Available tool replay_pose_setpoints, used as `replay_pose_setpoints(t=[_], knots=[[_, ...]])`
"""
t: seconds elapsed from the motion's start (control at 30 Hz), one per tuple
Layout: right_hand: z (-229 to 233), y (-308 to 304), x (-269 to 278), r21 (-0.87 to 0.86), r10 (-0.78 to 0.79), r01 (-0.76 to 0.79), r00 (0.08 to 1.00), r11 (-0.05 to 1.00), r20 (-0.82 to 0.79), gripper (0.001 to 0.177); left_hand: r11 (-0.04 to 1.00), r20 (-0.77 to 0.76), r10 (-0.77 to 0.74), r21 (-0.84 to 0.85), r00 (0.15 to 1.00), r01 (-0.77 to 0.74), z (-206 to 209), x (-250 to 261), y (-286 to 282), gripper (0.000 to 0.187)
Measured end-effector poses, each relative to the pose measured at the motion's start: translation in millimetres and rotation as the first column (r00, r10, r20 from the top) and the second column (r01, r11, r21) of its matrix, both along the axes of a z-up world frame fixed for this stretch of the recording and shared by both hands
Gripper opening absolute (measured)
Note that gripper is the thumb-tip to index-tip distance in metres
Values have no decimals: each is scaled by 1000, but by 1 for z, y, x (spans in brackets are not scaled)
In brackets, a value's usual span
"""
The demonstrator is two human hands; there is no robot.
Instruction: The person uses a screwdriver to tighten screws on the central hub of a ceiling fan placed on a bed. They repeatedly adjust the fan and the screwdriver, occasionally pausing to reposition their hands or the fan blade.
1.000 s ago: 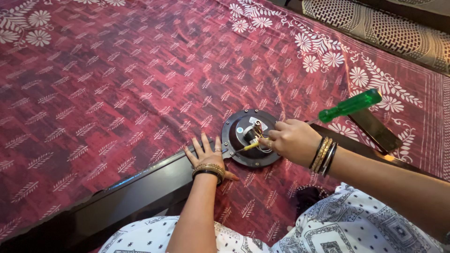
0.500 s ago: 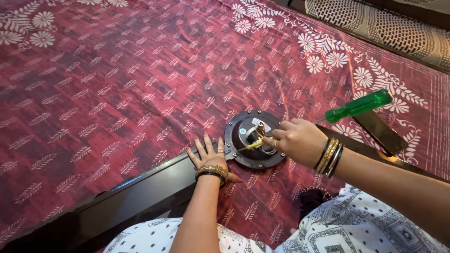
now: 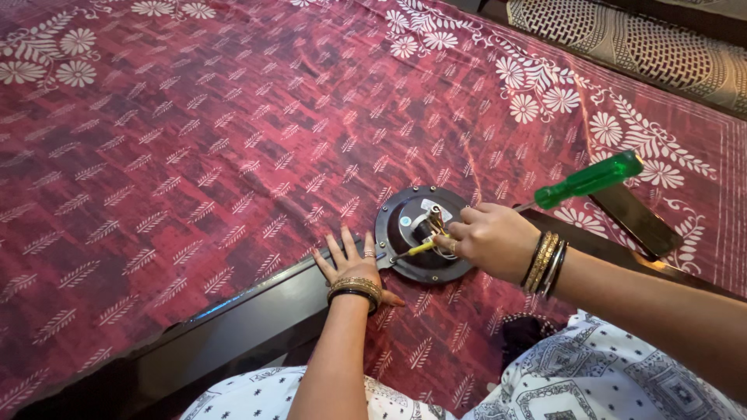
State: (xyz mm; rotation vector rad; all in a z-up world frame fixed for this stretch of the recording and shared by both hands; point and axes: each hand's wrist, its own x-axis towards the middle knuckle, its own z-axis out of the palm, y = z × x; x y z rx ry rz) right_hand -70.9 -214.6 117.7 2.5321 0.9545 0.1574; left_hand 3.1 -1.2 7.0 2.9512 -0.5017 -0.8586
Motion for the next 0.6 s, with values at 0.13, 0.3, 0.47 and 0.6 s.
replay_pose_setpoints(t=[0.13, 0.3, 0.47, 0.6], knots=[[4, 6, 11, -6, 115, -115, 993, 993, 29, 36, 1000, -12, -4, 9, 1000, 4, 0, 3, -1, 160], [10, 28, 32, -184, 124, -159, 974, 970, -188, 16, 999, -26, -8, 31, 1000, 8, 2, 3, -2, 158], [3, 55, 43, -312, 330, -333, 942, 890, -63, 16, 1000, 25, -9, 8, 1000, 9, 2, -2, 1, 154], [-5, 60, 63, -297, 379, -383, 922, 875, -73, 20, 1000, 31, 12, -26, 999, -11, -1, -5, 5, 155]])
